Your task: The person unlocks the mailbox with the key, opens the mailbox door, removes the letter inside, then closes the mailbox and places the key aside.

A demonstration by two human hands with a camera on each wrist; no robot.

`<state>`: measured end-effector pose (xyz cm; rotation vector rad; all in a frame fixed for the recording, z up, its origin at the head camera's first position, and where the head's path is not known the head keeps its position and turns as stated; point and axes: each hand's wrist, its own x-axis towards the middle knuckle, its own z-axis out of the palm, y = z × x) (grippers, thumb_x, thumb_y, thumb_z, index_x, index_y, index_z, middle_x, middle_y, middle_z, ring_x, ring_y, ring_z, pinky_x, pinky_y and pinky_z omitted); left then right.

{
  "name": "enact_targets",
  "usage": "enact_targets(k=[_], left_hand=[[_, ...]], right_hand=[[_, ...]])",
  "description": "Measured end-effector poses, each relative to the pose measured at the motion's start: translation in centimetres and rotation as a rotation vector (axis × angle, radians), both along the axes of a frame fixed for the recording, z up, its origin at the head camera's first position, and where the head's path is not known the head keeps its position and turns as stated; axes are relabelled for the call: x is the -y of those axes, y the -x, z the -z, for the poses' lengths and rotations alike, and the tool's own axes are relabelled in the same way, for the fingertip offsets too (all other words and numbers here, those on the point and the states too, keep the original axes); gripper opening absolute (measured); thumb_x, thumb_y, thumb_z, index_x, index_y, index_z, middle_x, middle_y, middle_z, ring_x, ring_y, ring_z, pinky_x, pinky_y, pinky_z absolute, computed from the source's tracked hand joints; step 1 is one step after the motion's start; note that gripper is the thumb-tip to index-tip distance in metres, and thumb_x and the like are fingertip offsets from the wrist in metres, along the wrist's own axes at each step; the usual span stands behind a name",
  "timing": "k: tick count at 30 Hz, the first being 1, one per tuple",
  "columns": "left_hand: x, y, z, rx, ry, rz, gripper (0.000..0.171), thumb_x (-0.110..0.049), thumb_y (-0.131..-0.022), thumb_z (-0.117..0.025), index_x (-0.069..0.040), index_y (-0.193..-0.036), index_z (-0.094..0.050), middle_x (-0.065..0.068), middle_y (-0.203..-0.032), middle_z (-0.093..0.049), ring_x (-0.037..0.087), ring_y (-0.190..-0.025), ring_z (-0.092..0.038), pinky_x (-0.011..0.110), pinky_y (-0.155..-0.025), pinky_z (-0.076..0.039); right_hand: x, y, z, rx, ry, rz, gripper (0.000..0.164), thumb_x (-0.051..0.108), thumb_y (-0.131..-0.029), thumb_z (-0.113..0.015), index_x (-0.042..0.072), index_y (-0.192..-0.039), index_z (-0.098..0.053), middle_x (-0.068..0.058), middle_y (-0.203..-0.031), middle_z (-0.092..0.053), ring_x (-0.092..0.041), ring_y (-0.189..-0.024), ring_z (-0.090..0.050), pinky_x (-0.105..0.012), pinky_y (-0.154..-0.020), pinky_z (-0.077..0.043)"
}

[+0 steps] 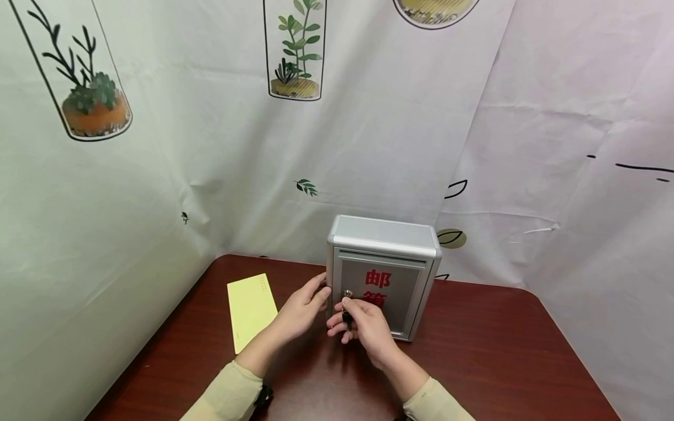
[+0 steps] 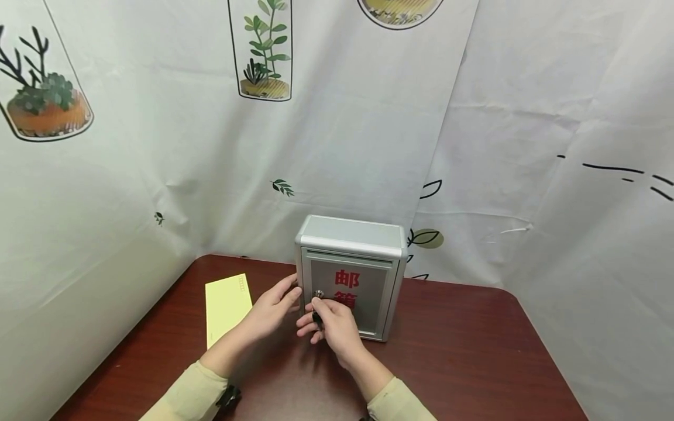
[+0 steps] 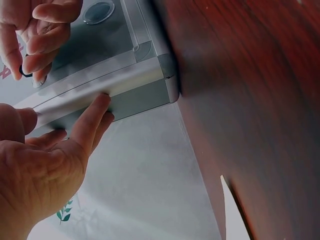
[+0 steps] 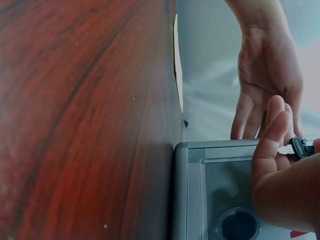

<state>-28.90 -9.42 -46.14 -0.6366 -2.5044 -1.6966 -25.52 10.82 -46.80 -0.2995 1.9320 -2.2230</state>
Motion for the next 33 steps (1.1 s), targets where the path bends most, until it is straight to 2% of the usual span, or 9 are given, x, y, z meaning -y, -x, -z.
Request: enact_targets(k=[12, 21, 27, 33], left_hand=[[-0.17, -0.13, -0.04, -0.009, 0.025, 0.008, 0.053, -0.028, -0.12, -0.054, -0.009, -0.169, -0.046, 0.017, -0.157, -0.062, 0.031, -0.126, -0.074, 0.042, -0.101, -0.063], [-0.18, -0.15, -0.29, -0.01, 0.017, 0.032, 0.053, -0.027, -0.121, -0.054, -0.009, -0.169, -0.045, 0.017, -0.155, -0.062, 0.032, -0.129, -0.072, 0.045, -0.101, -0.063], [-0.3, -0.2, -0.29, -0.001, 0.011, 0.022, 0.053, -0.026, -0.12, -0.056, -0.008, -0.168, -0.046, 0.018, -0.155, -0.062, 0.033, -0.128, -0.072, 0.046, -0.101, -0.063], [-0.36, -0.17, -0.19, 0.011, -0.005, 0.029, 0.055, -0.025, -0.119, -0.058, -0.005, -0.168, -0.046, 0.021, -0.156, -0.061, 0.035, -0.129, -0.072, 0.048, -0.102, -0.063]], right_hand=[[0.06, -0.22, 0.01, -0.007, -0.025, 0.079, 0.044, 0.035, -0.113, -0.068, -0.009, -0.111, -0.068, -0.015, -0.087, -0.081, -0.019, -0.074, -0.08, -0.023, -0.057, -0.058], [-0.09, -0.24, -0.17, -0.023, -0.069, 0.117, 0.043, 0.036, -0.109, -0.075, -0.007, -0.107, -0.073, -0.016, -0.087, -0.081, -0.02, -0.074, -0.081, -0.023, -0.058, -0.056], [-0.22, -0.35, -0.34, -0.075, -0.153, 0.164, 0.043, 0.036, -0.108, -0.077, -0.006, -0.107, -0.072, -0.014, -0.085, -0.081, -0.02, -0.073, -0.08, -0.024, -0.057, -0.056], [-0.25, -0.56, -0.53, -0.17, -0.275, 0.219, 0.039, 0.038, -0.108, -0.076, -0.001, -0.105, -0.072, -0.01, -0.082, -0.081, -0.023, -0.072, -0.08, -0.03, -0.058, -0.059]])
